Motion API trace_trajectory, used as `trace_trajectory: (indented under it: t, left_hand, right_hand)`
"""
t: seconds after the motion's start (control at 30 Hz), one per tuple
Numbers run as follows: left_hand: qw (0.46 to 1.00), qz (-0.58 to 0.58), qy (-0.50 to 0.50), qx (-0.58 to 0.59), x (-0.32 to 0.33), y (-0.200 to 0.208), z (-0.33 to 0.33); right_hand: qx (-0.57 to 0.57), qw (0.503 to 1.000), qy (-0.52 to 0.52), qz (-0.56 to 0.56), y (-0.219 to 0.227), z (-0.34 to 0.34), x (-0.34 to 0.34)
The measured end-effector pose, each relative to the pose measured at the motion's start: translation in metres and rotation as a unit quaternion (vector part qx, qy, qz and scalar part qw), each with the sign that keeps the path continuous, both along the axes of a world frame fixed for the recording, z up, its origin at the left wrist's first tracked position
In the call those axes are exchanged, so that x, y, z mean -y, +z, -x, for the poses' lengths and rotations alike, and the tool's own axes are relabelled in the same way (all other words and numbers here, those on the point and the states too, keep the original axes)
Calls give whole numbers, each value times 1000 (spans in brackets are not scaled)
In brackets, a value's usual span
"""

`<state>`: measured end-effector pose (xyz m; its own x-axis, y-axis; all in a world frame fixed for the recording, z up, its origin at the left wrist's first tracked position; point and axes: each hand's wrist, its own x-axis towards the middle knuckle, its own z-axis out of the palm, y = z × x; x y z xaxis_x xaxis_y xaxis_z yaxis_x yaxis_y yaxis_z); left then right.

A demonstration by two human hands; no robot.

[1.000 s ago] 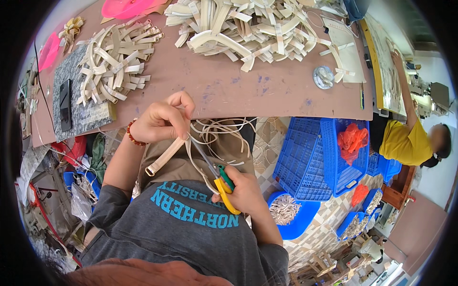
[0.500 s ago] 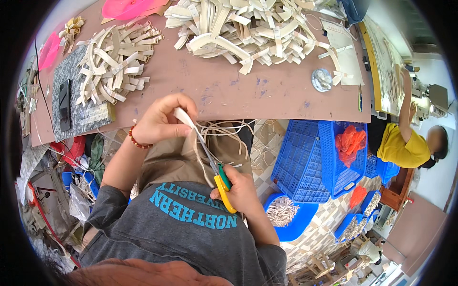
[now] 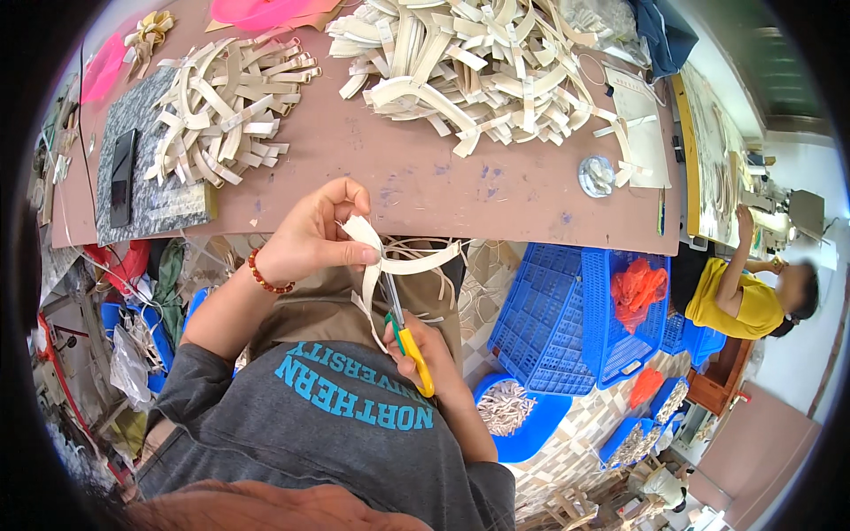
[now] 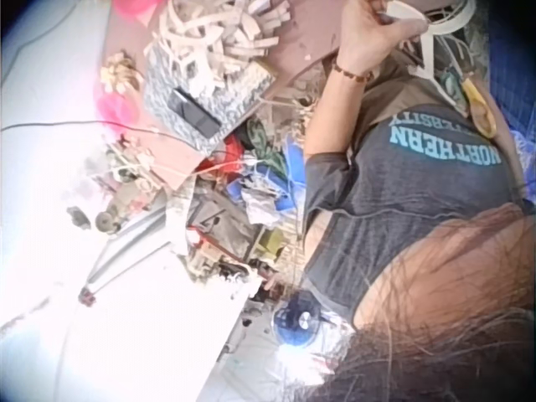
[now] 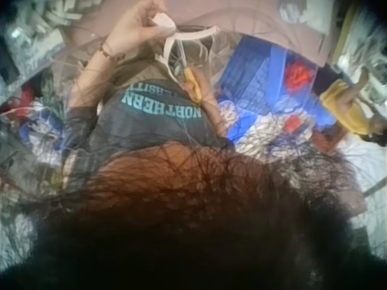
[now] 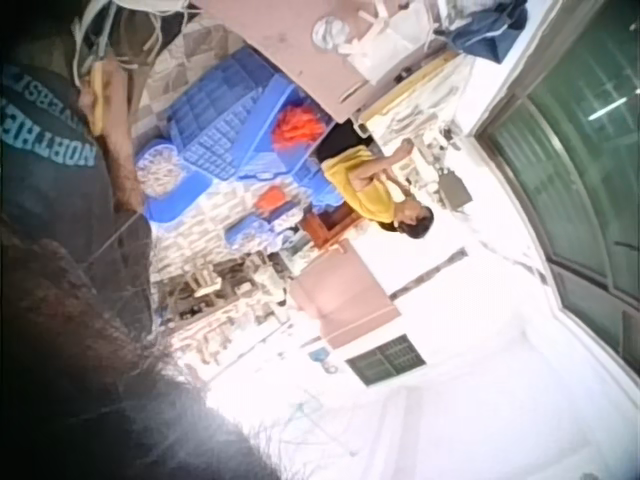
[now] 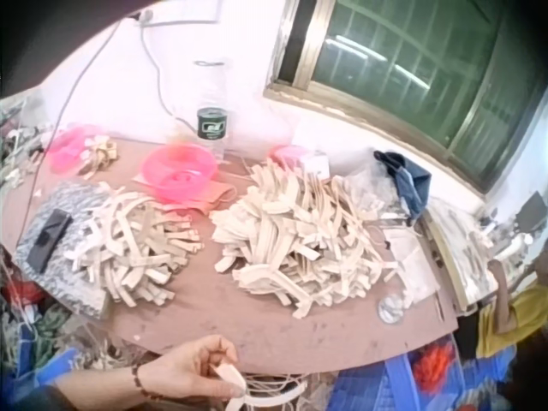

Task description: The person uses yellow-handled scissors to cut beige fabric strips into smaller pieces. They hold the fabric in their left hand and cut it with their right hand, dropping the cut pieces onto a pile on the table. The person occasionally pauses to adjust the fabric or touch their face.

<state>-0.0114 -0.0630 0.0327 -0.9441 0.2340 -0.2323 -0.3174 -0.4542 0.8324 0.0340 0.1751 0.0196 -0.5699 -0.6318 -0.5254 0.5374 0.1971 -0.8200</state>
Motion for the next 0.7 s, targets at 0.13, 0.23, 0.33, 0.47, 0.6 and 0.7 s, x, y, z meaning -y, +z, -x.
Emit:
trace_trajectory:
  t: [0.13, 0.23, 0.33, 0.47, 0.6, 0.7]
  left_hand:
    - [1000, 3, 2, 14, 1, 0, -3]
    - [1000, 23, 4, 7, 1, 4, -3]
    - [999, 38, -3, -3, 1, 3, -3]
    - [999, 20, -24, 11, 4, 3, -2]
    - [999, 15, -43, -3, 7, 2, 0]
    - [999, 5, -48, -4, 7, 0, 1]
  right_hand:
    - [7, 1000, 3, 16, 1, 2, -2]
    - [11, 998, -10, 61, -4, 0, -5]
    - [0, 998, -12, 64, -1, 1, -1]
    - [31, 996, 0, 79, -8, 0, -8]
    - [61, 995, -19, 75, -8, -1, -12]
    - [56, 997, -18, 54, -7, -2, -16]
